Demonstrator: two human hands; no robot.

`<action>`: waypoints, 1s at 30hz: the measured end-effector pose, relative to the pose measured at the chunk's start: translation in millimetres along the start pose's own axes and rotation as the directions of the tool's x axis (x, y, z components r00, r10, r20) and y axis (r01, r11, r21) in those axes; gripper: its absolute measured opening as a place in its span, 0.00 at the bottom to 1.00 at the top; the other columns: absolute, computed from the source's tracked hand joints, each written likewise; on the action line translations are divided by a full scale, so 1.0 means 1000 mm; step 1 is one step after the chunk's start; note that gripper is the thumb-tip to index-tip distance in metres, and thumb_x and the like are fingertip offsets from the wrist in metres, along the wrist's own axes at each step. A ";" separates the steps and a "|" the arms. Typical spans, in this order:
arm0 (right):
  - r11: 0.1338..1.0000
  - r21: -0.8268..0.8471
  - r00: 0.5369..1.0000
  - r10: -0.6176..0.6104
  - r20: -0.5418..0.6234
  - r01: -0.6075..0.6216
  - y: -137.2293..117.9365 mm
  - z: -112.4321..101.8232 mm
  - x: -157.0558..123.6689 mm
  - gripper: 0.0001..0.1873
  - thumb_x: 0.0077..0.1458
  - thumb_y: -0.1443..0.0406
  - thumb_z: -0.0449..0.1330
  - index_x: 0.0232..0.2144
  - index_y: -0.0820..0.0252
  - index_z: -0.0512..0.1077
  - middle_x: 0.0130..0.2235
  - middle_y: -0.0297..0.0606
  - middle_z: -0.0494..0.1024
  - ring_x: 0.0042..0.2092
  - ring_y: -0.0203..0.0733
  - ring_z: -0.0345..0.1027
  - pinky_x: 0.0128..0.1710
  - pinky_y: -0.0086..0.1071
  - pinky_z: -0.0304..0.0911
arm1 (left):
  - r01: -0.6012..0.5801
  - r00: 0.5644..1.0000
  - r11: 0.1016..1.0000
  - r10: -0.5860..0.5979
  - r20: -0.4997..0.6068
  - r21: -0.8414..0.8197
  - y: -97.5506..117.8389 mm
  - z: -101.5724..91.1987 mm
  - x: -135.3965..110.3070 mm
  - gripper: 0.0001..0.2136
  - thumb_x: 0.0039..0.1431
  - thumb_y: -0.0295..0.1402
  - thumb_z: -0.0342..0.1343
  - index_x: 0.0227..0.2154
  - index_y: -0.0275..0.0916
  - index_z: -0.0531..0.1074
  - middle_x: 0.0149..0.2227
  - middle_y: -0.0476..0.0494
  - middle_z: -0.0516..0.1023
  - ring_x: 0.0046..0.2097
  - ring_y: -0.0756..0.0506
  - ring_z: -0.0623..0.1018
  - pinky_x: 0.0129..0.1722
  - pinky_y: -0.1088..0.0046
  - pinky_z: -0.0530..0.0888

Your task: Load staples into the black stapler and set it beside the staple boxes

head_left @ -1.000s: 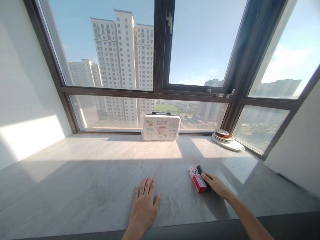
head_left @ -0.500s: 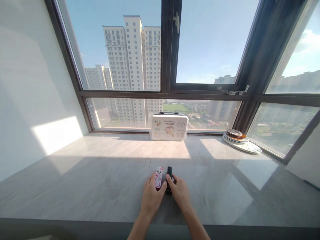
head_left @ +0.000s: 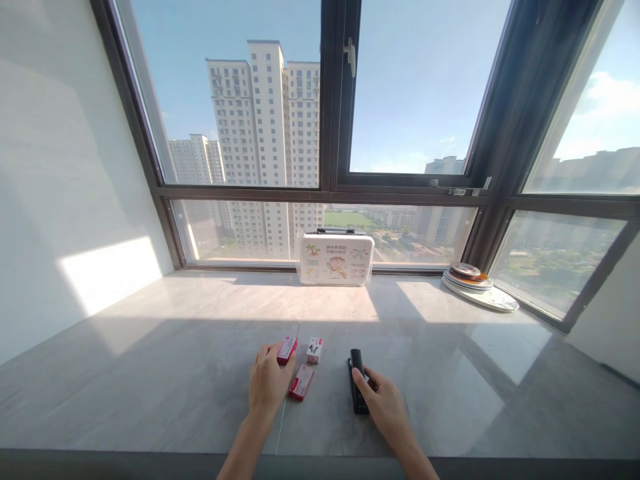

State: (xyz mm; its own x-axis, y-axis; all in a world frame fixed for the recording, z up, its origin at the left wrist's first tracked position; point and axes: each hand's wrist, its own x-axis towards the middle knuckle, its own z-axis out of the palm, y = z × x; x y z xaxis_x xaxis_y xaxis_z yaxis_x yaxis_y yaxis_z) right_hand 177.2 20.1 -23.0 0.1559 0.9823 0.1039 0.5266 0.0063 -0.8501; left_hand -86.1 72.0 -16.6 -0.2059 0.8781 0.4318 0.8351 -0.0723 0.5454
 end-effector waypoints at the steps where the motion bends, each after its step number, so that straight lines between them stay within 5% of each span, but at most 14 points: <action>1: 1.000 -0.001 1.000 -0.003 -0.001 0.003 -0.001 0.000 0.000 0.32 0.60 0.40 0.49 0.44 0.56 0.80 0.23 0.32 0.70 0.24 0.41 0.66 0.23 0.30 0.57 | 0.006 1.000 1.000 -0.006 0.001 0.001 -0.004 0.000 0.005 0.19 0.62 0.45 0.51 0.48 0.39 0.75 0.44 0.40 0.76 0.47 0.39 0.76 0.49 0.64 0.71; 7: 1.000 -0.004 1.000 -0.015 0.002 0.015 -0.002 0.000 0.000 0.30 0.60 0.41 0.49 0.36 0.55 0.79 0.22 0.32 0.70 0.26 0.42 0.67 0.25 0.31 0.56 | 0.065 0.993 0.997 -0.062 -0.102 0.028 -0.026 -0.011 -0.011 0.21 0.66 0.47 0.45 0.52 0.40 0.72 0.50 0.40 0.75 0.52 0.38 0.74 0.53 0.61 0.69; 12: 0.999 -0.033 0.999 -0.019 -0.034 0.018 -0.003 0.002 -0.001 0.28 0.61 0.41 0.50 0.37 0.54 0.79 0.23 0.31 0.71 0.27 0.42 0.68 0.27 0.31 0.56 | 0.078 0.996 0.962 -0.066 -0.054 0.261 -0.035 -0.027 -0.044 0.15 0.62 0.46 0.51 0.45 0.45 0.75 0.48 0.41 0.76 0.50 0.35 0.73 0.49 0.57 0.70; 16: 0.999 -0.045 0.999 -0.010 -0.049 0.008 -0.005 0.003 -0.005 0.28 0.61 0.42 0.50 0.44 0.54 0.79 0.24 0.32 0.73 0.29 0.43 0.69 0.28 0.31 0.57 | -0.040 0.998 0.952 0.050 -0.025 0.304 -0.008 -0.021 -0.050 0.18 0.65 0.44 0.47 0.52 0.46 0.72 0.55 0.39 0.73 0.55 0.35 0.70 0.53 0.56 0.68; 22: 0.998 -0.058 1.000 -0.022 -0.002 0.022 -0.003 0.003 -0.008 0.30 0.62 0.42 0.48 0.45 0.55 0.77 0.26 0.32 0.74 0.30 0.43 0.71 0.30 0.32 0.57 | -0.261 0.956 0.953 0.234 0.174 0.152 0.048 0.013 -0.041 0.20 0.67 0.39 0.45 0.59 0.46 0.68 0.57 0.41 0.72 0.59 0.37 0.68 0.59 0.57 0.64; 26: 0.994 -0.109 0.997 0.036 0.070 -0.028 0.005 -0.014 -0.002 0.30 0.62 0.44 0.50 0.52 0.58 0.73 0.30 0.34 0.78 0.33 0.45 0.73 0.33 0.33 0.61 | -0.260 0.959 0.961 0.246 0.140 0.095 0.045 0.020 -0.040 0.25 0.65 0.37 0.47 0.64 0.45 0.59 0.62 0.41 0.67 0.62 0.38 0.66 0.60 0.59 0.64; 30: 0.985 -0.152 0.993 -0.065 0.101 0.080 0.007 -0.034 0.009 0.24 0.62 0.51 0.52 0.52 0.57 0.72 0.45 0.41 0.80 0.43 0.47 0.74 0.42 0.34 0.65 | -0.156 0.978 0.981 0.137 0.156 0.114 0.034 0.013 -0.058 0.17 0.65 0.42 0.48 0.52 0.42 0.69 0.54 0.39 0.72 0.58 0.36 0.70 0.58 0.56 0.66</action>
State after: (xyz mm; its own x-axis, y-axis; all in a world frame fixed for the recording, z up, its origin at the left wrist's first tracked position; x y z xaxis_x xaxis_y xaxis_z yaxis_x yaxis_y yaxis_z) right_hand 210.2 23.0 -10.4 0.0364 0.9936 0.1067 0.6582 0.0565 -0.7507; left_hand -39.4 25.3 -32.6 -0.0074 0.9226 0.3856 0.9096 -0.1540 0.3859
